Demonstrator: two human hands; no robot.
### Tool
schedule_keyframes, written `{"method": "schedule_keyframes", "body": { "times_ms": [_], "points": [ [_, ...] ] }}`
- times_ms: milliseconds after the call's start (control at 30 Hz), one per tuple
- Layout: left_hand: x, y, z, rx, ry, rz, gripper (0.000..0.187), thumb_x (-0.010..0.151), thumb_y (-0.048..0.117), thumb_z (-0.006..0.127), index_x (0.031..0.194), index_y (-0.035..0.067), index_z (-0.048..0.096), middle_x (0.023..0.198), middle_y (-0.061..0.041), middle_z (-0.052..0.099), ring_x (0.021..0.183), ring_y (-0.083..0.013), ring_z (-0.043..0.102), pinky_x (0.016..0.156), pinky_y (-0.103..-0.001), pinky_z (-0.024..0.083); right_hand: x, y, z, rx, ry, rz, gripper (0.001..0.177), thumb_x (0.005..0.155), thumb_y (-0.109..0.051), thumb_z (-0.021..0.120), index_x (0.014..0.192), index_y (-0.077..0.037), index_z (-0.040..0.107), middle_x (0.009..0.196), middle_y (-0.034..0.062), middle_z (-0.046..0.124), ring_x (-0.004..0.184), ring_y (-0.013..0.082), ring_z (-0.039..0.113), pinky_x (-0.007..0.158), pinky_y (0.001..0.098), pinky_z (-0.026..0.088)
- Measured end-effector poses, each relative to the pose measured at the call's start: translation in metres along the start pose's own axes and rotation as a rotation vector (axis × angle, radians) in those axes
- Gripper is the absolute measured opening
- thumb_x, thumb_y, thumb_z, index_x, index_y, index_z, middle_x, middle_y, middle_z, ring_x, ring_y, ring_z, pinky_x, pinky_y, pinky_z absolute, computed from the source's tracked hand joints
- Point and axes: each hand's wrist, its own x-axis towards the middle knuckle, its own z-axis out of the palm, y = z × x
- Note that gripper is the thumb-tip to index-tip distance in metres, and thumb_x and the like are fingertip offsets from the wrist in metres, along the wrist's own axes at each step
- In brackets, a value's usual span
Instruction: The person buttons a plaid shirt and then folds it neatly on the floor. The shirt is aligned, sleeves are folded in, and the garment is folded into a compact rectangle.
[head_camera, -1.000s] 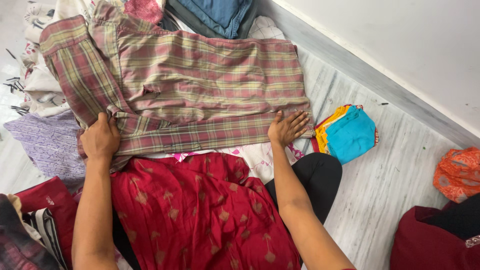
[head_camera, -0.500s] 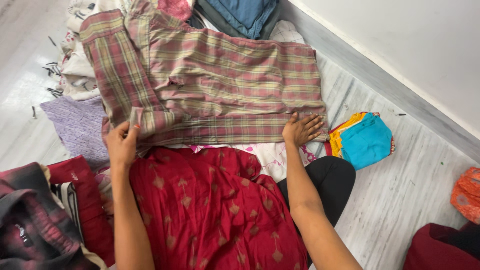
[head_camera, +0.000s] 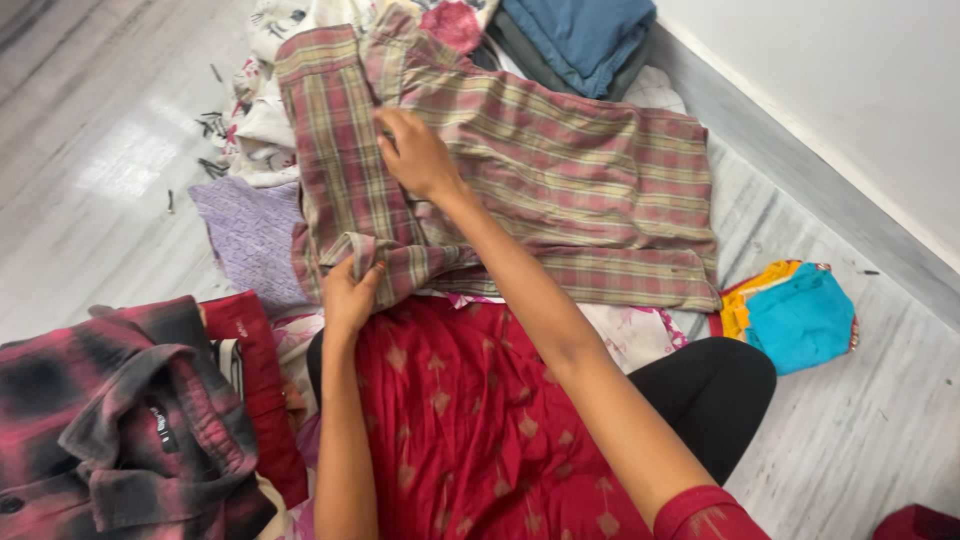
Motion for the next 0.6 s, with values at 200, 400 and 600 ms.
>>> {"method": "schedule_keyframes", "body": {
  "times_ms": [200,400,600],
  "points": [
    [0.022,-0.010,0.006,-0.109,-0.047,0.003,0.028,0.084,0.021,0.071,0.107,0.004,0.075,0.091,-0.011,0.078,0.083,-0.0187,0.072,0.077,-0.034,0.054,0.115,0.020,0.080,0.125,0.217,0.356,0.061,0.081,-0.025,0.084,0.125,0.005,0.056,0.113,0.0253,0.071,0.106,0.0389,0.070,0.092,0.0438,0.054],
    [0.021,-0.011,0.003,-0.040,-0.082,-0.110,0.034,0.084,0.031,0.071,0.104,0.004,0.075,0.082,-0.012,0.075,0.075,-0.0187,0.070,0.073,-0.036,0.052,0.145,-0.010,0.047,1.010,-0.138,0.783,0.020,0.079,-0.008,0.085,0.091,0.005,0.076,0.087,0.0171,0.080,0.076,0.0269,0.077,0.073,0.0421,0.062],
    [0.020,-0.011,-0.004,-0.087,-0.047,-0.173,0.054,0.089,0.043,0.081,0.083,-0.008,0.063,0.075,-0.010,0.056,0.070,-0.0157,0.051,0.063,-0.040,0.044,0.166,-0.087,-0.060,1.242,-0.167,0.425,0.017,0.081,-0.007,0.079,0.093,0.002,0.073,0.088,0.0142,0.078,0.081,0.0258,0.076,0.079,0.0447,0.065]
  ]
}}
